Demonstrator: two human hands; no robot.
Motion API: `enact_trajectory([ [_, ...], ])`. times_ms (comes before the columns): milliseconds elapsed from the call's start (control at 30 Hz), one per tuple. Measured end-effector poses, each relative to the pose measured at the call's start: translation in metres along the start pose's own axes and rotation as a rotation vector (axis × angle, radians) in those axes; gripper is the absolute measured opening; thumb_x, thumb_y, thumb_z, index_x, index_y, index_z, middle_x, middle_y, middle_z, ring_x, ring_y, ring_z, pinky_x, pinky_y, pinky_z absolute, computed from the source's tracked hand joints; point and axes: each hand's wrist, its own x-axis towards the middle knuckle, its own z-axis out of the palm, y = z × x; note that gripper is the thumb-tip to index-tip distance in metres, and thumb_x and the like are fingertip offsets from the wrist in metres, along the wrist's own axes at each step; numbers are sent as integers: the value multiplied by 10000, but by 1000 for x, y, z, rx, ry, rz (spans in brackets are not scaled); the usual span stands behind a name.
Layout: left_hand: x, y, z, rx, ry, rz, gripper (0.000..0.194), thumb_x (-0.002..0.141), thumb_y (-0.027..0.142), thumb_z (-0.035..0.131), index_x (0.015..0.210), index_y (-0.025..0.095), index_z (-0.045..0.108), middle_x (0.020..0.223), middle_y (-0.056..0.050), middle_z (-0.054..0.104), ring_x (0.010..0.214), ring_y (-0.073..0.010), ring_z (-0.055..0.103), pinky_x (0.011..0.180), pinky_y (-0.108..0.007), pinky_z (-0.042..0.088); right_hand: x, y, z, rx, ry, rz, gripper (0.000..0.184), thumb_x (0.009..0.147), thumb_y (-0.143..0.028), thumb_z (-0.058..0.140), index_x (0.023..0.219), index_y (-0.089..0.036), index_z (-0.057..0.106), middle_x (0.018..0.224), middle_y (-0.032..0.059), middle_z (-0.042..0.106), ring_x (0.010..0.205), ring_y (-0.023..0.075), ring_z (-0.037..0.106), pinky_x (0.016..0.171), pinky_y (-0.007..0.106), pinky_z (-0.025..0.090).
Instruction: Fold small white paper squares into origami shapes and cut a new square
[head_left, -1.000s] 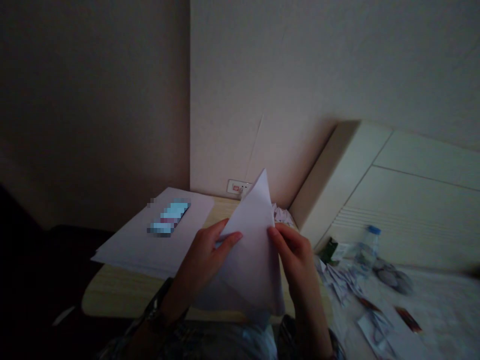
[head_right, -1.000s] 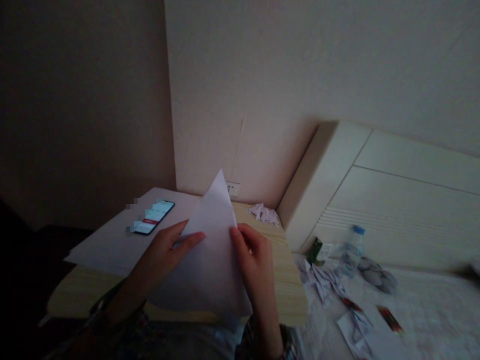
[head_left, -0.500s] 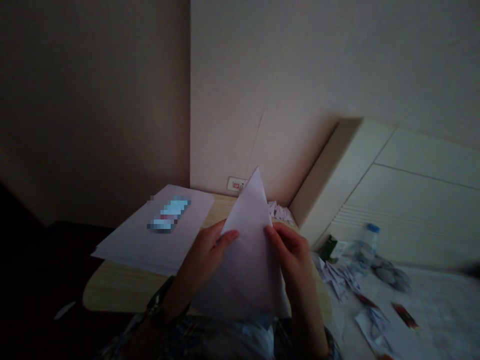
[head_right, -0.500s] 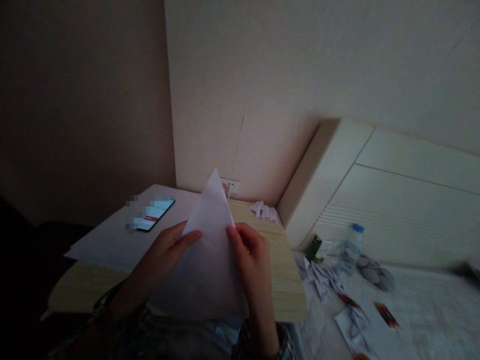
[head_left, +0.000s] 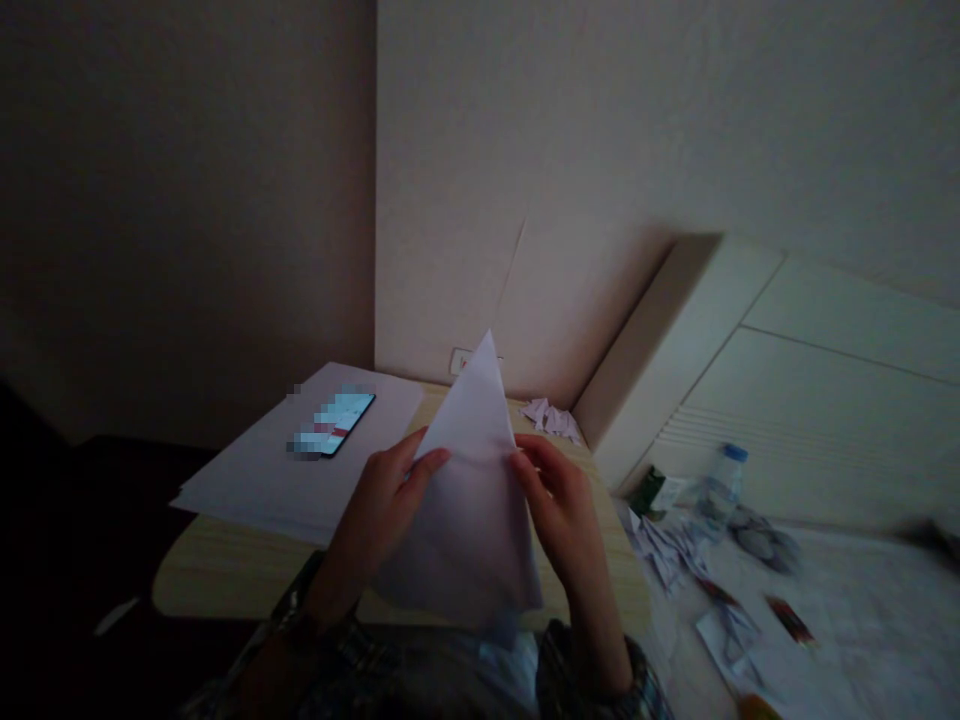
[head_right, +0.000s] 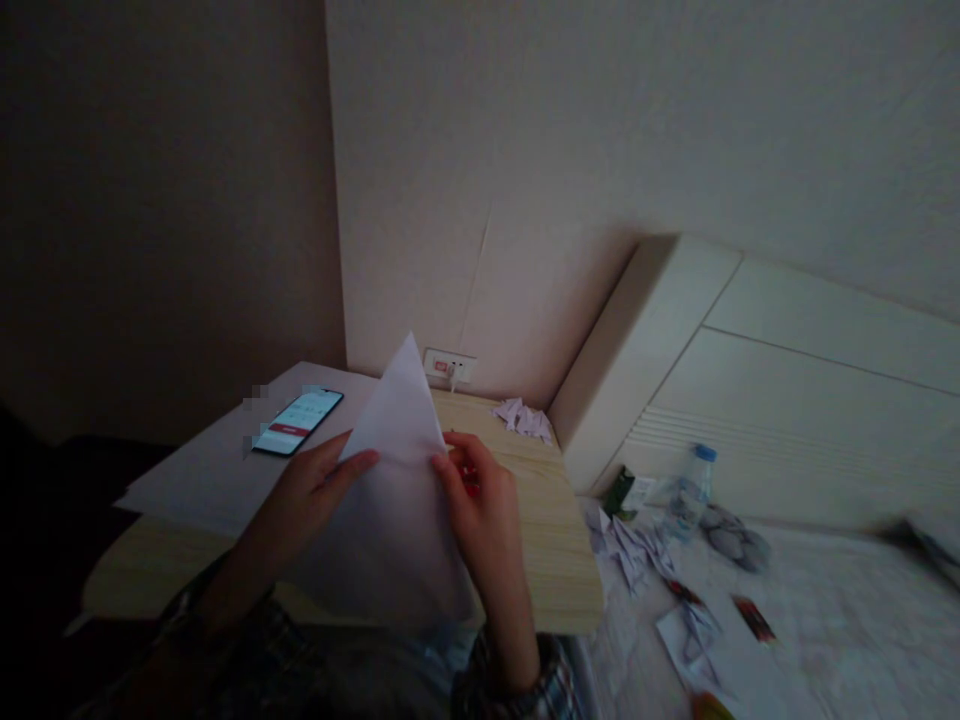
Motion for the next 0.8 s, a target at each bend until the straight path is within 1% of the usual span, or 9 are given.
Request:
enact_trajectory([
  [67,0,-1,-2,34,-27,15,342,857,429,524,941,165,724,930,-73,792,877,-282,701,778,-309,506,1,0,0,21,-8,4,196,844,-372,612,879,-209,715,746,27,726,730,207,654,627,271,483],
  [133,0,-2,-3,40,-52,14,333,862,426,524,927,170,727,913,-65,791,845,-274,699,763,-305,507,1,0,1,0,15,0,188,845,-368,611,786,-211,697,713,18,715,679,193,637,599,268,456],
  [267,-1,-3,-3,36,-17,18,319,852,431,529,899,180,719,902,-64,792,859,-279,703,775,-308,516,2,-2,4,-41,26,27,284,852,-388,601,640,-203,637,599,1,654,569,161,571,530,258,392],
  [433,0,-6,-2,125,-63,24,283,835,420,514,831,201,694,844,-71,793,802,-292,709,735,-329,511,16,-3,5,2,-60,-8,202,788,-384,677,694,-210,634,666,0,673,623,165,599,549,248,430],
  [500,0,-6,-1,137,-83,25,270,830,414,511,807,205,680,850,-77,795,800,-296,713,741,-336,510,23,-4,4,-26,-75,-17,268,785,-390,679,613,-211,580,575,-22,603,547,144,541,498,241,374],
  [567,1,-5,0,125,-89,20,270,828,412,504,807,206,676,867,-82,798,822,-302,718,756,-341,513,29,-4,3,-60,-79,-31,391,816,-420,639,519,-212,495,472,-46,474,464,117,432,450,242,287],
  [633,1,-5,1,126,-102,16,271,825,413,499,812,208,678,865,-81,799,832,-307,721,761,-347,517,35,-5,1,-69,-81,-53,458,841,-446,594,475,-214,447,441,-52,400,447,108,373,446,248,259],
  [700,1,-5,1,151,-112,19,252,815,406,505,765,218,665,810,-73,791,807,-309,717,763,-353,517,40,-4,-1,-46,-91,-66,395,813,-446,612,515,-211,502,494,-35,484,495,123,445,481,244,329],
  [800,1,-7,1,168,-129,25,221,807,381,518,687,237,635,758,-56,781,763,-296,704,775,-353,514,48,-4,-1,11,-110,-59,227,735,-418,678,672,-215,600,650,-3,637,608,158,577,562,255,438],
])
